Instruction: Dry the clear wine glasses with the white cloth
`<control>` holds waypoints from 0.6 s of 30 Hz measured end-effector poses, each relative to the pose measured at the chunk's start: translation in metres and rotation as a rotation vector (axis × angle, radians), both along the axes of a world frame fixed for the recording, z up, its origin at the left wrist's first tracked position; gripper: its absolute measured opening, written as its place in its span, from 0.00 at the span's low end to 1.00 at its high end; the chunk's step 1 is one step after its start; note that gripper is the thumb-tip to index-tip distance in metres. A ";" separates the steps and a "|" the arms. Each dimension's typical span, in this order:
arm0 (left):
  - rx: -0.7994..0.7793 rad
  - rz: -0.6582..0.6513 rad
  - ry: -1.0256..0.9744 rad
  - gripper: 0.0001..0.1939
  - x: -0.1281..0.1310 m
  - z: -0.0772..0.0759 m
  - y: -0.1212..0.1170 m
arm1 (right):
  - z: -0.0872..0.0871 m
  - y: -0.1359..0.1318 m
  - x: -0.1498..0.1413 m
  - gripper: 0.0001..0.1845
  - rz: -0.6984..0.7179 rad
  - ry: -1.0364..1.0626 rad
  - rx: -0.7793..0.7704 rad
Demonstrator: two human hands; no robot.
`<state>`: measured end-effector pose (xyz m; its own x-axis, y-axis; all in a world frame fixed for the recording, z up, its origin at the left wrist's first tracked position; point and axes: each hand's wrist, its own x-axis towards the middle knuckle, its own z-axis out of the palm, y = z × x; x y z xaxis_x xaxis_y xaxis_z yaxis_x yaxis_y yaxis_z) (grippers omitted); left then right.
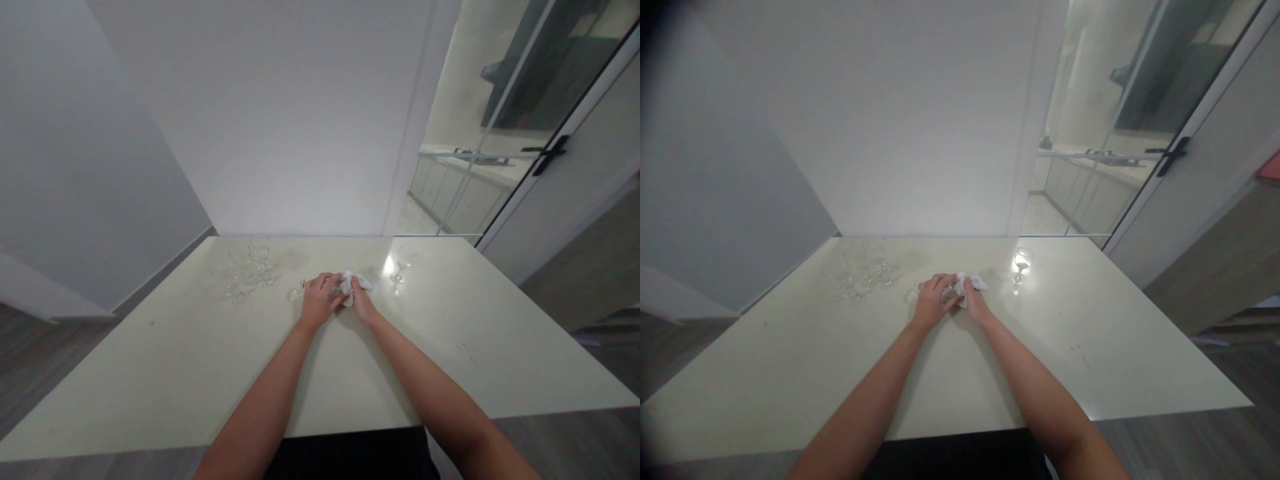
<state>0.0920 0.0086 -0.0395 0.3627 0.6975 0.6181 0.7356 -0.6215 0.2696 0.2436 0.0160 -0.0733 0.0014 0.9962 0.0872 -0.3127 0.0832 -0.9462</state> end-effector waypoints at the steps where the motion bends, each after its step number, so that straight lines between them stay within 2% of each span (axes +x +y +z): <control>1: 0.005 0.004 0.008 0.28 0.000 0.000 0.000 | 0.001 -0.001 0.001 0.31 -0.024 -0.029 0.001; 4: 0.008 0.011 0.029 0.28 0.001 0.002 -0.001 | 0.002 0.001 0.002 0.32 -0.027 -0.041 0.000; 10: -0.017 0.021 0.006 0.28 0.002 0.001 -0.001 | 0.000 0.008 -0.001 0.30 0.071 0.135 -0.036; 18: -0.062 -0.001 -0.034 0.29 0.004 0.005 -0.004 | 0.021 -0.002 0.002 0.25 -0.002 0.177 0.012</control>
